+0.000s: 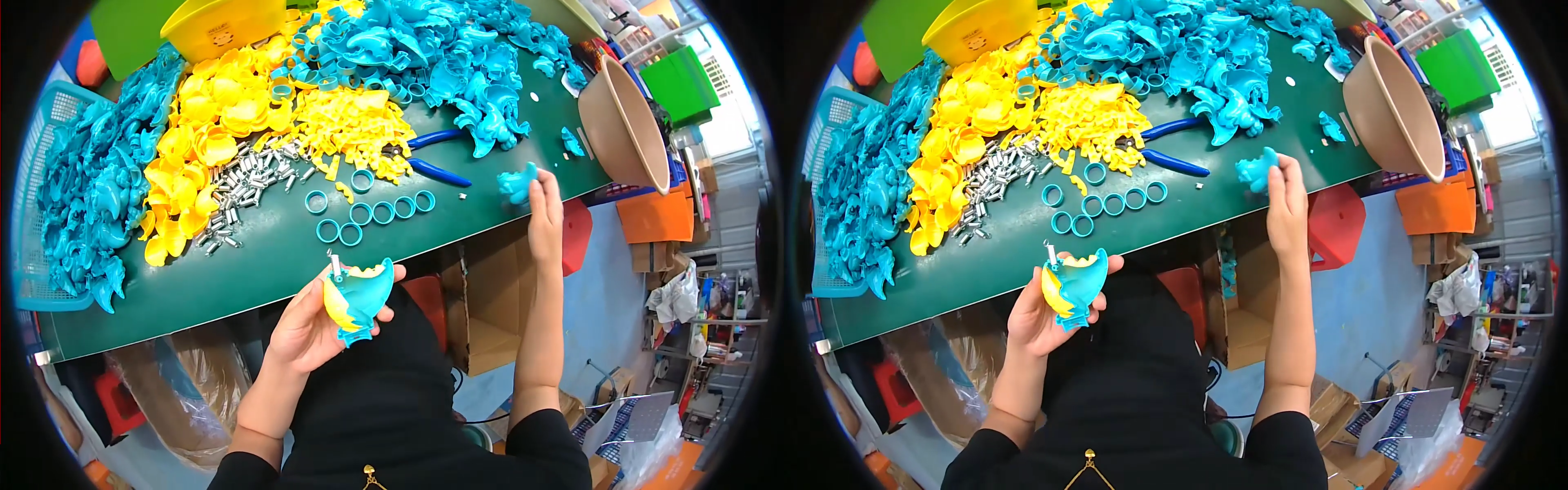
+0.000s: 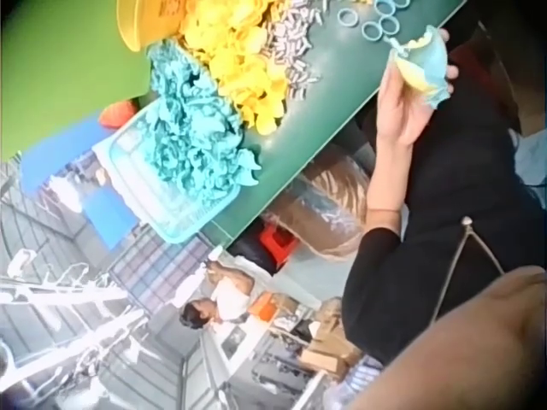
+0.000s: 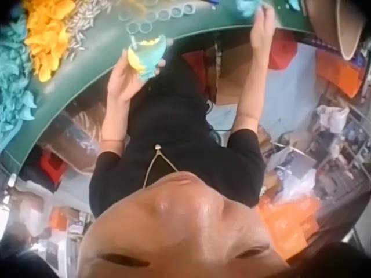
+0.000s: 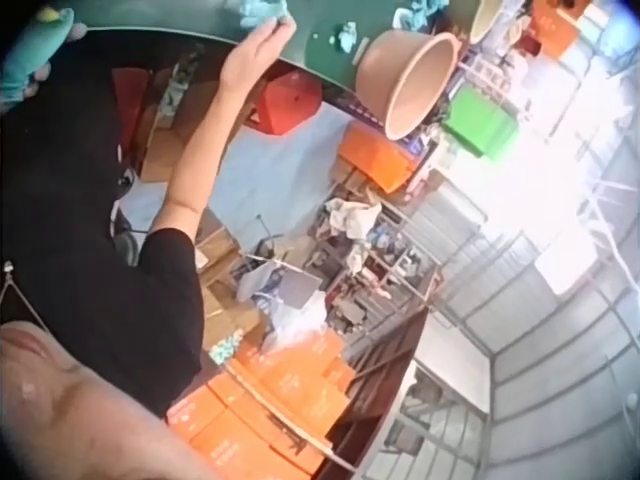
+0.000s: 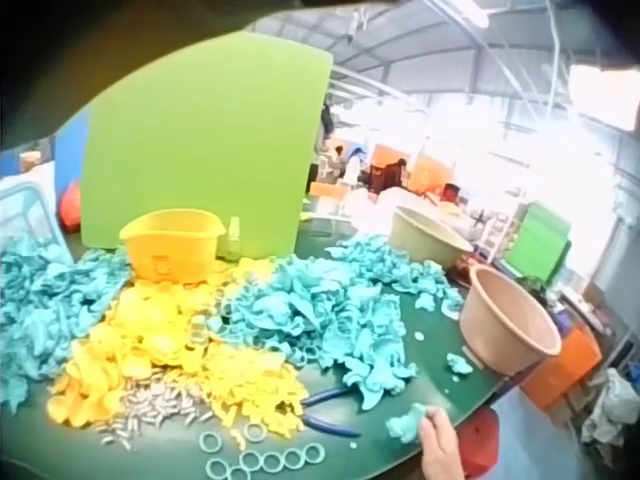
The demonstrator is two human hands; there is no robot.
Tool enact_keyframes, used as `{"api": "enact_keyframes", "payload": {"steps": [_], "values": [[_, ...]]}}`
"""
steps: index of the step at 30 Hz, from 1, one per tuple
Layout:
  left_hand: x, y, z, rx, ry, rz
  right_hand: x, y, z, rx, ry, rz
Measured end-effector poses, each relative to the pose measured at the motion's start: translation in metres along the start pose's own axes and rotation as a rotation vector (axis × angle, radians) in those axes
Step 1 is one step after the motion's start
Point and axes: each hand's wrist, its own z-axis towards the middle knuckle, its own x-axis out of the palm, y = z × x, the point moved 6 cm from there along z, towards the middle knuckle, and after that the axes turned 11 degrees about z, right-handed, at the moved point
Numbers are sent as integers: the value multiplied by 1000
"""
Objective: Assembling small colorful plastic toy components by hand at a factory workbench.
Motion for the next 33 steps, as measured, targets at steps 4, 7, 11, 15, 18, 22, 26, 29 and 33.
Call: {"api": "enact_keyframes", "payload": {"steps": [4,7,11,15,18,22,26,29,33], "values": [[1,2,6,10,-8,133,-1,-16,7,87,-66,-577],[-8,-3,6,77,-128,277,4,-7,-2,-34,-137,-706],[-5,-6,6,123,-224,448,16,7,-15,-178,-137,-786],[-6,-8,3,169,-276,551,60,64,-47,-92,-20,-14],[-4,-11,-2,208,-287,624,124,91,-86,-67,363,118],[-2,-14,-6,225,-317,655,142,80,-101,-26,388,151],[-6,-15,-9,260,-181,569,148,82,-107,-52,428,121],[-6,-16,-10,259,-178,579,151,81,-108,-39,403,114],[-7,-15,-11,259,-158,577,151,82,-110,-36,385,128]]}}
